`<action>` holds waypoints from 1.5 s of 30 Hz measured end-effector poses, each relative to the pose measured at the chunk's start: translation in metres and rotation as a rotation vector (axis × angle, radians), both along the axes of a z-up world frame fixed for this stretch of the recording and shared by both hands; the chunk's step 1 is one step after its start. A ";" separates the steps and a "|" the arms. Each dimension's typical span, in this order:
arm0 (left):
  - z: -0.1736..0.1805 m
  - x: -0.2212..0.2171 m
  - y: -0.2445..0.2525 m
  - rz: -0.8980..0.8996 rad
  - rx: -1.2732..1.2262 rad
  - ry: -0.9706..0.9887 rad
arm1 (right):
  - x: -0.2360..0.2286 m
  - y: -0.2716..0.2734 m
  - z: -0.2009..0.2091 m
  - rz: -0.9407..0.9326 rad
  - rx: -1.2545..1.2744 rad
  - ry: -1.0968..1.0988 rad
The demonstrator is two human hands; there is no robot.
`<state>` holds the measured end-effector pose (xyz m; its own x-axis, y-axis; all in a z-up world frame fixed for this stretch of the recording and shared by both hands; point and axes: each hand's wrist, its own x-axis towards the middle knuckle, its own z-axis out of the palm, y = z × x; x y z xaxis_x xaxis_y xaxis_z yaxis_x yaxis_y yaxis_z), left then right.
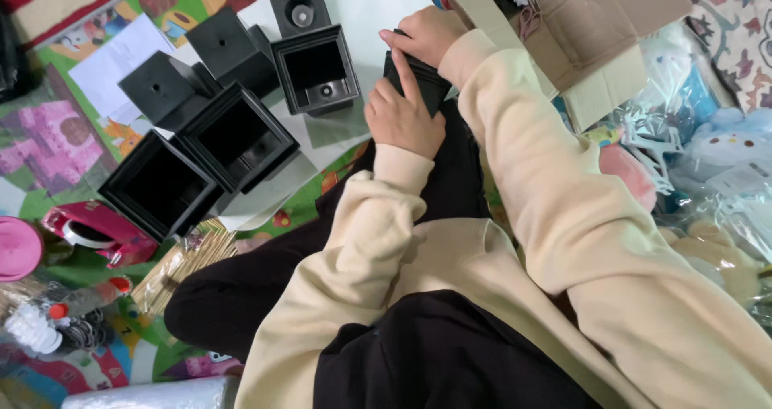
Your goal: The person stacks black plastic flower pots by hand while sitting on the floor.
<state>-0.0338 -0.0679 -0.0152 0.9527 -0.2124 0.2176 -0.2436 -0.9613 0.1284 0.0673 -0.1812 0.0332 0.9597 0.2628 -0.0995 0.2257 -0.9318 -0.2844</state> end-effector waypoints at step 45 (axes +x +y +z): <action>-0.013 0.016 0.040 -0.526 -1.044 0.063 | -0.046 -0.049 -0.017 -0.172 0.842 0.359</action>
